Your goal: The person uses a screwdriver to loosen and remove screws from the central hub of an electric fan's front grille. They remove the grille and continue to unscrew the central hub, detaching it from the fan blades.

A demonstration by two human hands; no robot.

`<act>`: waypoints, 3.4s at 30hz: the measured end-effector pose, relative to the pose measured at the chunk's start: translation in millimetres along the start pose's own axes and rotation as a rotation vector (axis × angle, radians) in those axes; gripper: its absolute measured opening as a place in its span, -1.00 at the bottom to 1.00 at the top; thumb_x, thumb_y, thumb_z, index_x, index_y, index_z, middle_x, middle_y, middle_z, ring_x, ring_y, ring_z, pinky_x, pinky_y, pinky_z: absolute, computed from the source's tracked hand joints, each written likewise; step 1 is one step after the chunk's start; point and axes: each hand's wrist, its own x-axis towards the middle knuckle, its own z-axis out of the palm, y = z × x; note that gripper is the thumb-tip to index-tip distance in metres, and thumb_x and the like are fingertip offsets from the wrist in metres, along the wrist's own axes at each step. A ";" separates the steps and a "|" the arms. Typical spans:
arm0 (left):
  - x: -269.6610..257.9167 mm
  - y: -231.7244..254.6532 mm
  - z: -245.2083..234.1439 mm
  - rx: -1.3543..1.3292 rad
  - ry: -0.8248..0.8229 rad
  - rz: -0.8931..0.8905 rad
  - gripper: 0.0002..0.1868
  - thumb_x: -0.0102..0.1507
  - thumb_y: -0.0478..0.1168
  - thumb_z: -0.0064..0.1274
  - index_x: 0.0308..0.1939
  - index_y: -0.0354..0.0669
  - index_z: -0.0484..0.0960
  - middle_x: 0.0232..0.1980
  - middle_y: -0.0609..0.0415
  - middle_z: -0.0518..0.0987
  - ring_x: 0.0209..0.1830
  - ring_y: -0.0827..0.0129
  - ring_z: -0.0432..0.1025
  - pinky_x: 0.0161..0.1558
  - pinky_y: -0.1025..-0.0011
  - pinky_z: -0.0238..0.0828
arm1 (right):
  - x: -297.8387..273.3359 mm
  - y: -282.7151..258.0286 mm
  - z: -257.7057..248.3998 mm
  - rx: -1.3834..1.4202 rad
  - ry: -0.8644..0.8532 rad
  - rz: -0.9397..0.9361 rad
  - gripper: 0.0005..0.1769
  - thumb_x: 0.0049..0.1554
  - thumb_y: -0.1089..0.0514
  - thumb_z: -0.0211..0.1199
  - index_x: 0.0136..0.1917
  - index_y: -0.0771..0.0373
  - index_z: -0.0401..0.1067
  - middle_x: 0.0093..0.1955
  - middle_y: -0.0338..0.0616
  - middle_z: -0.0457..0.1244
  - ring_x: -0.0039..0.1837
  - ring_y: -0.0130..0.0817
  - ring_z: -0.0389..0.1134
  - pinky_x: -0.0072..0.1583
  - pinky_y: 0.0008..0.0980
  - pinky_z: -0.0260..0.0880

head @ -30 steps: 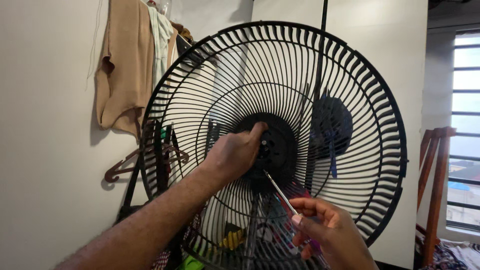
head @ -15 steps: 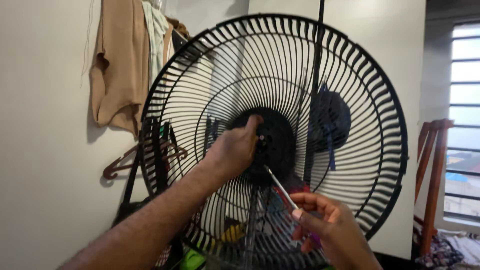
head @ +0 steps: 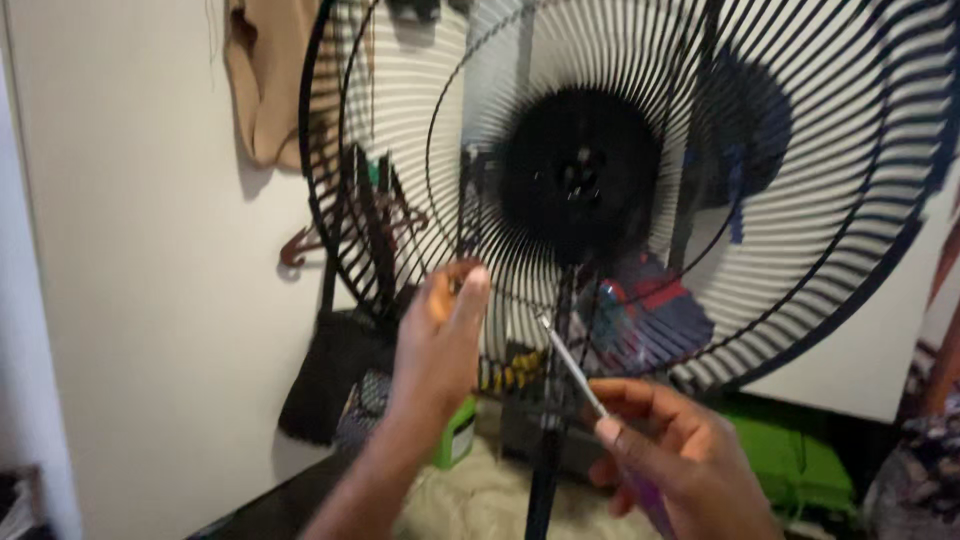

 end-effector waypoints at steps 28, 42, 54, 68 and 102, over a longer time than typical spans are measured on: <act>-198.1 -100.0 -100.3 -0.550 -0.037 -0.665 -0.59 0.42 0.05 -0.21 -0.11 -0.23 0.53 -0.55 0.35 0.08 -0.69 0.60 -0.02 -0.65 0.48 0.02 | -121.5 79.1 108.5 -0.101 -0.217 0.375 -0.51 0.02 0.18 0.35 0.24 0.27 0.54 -0.16 -0.04 0.42 -0.36 -0.36 0.37 -0.41 -0.42 0.34; -95.1 -103.9 -144.7 -0.386 0.382 -0.588 -0.57 0.44 0.11 -0.18 -0.16 -0.21 0.51 -0.58 0.30 0.16 -0.70 0.60 0.03 -0.68 0.50 -0.05 | 15.2 34.7 195.6 -0.129 -0.498 0.437 -0.63 0.13 0.16 0.32 0.22 0.17 0.52 -0.11 -0.13 0.40 -0.38 -0.55 0.33 -0.43 -0.54 0.26; 0.5 89.1 -149.7 -0.490 0.591 -1.191 -0.66 0.42 0.01 -0.15 -0.13 -0.19 0.54 -0.53 0.28 0.13 -0.60 0.54 0.04 -0.53 0.46 0.05 | 45.0 -246.1 216.4 -0.728 -0.568 0.318 -0.74 0.07 0.14 0.28 0.05 0.13 0.55 -0.08 -0.15 0.40 -0.19 -0.09 0.45 -0.09 -0.16 0.43; 135.8 263.1 -54.5 -0.714 0.257 -1.331 -0.70 0.40 -0.02 -0.16 -0.27 -0.11 0.53 -0.55 0.28 0.15 -0.63 0.52 0.03 -0.51 0.44 0.05 | 79.1 -514.4 71.2 -0.713 -0.270 0.170 -0.59 0.00 0.10 0.40 0.16 0.04 0.59 -0.15 -0.17 0.42 -0.26 -0.30 0.44 -0.25 -0.38 0.41; 200.3 287.3 -37.7 -0.564 0.320 -1.459 -0.66 0.19 0.05 0.04 -0.38 -0.14 0.43 -0.66 0.22 0.26 -0.76 0.56 0.09 -0.71 0.47 0.00 | 225.5 -410.2 0.1 -0.977 -0.277 0.681 -0.46 0.04 -0.19 0.43 0.19 0.12 0.53 -0.12 -0.17 0.40 -0.15 -0.29 0.42 -0.06 -0.21 0.44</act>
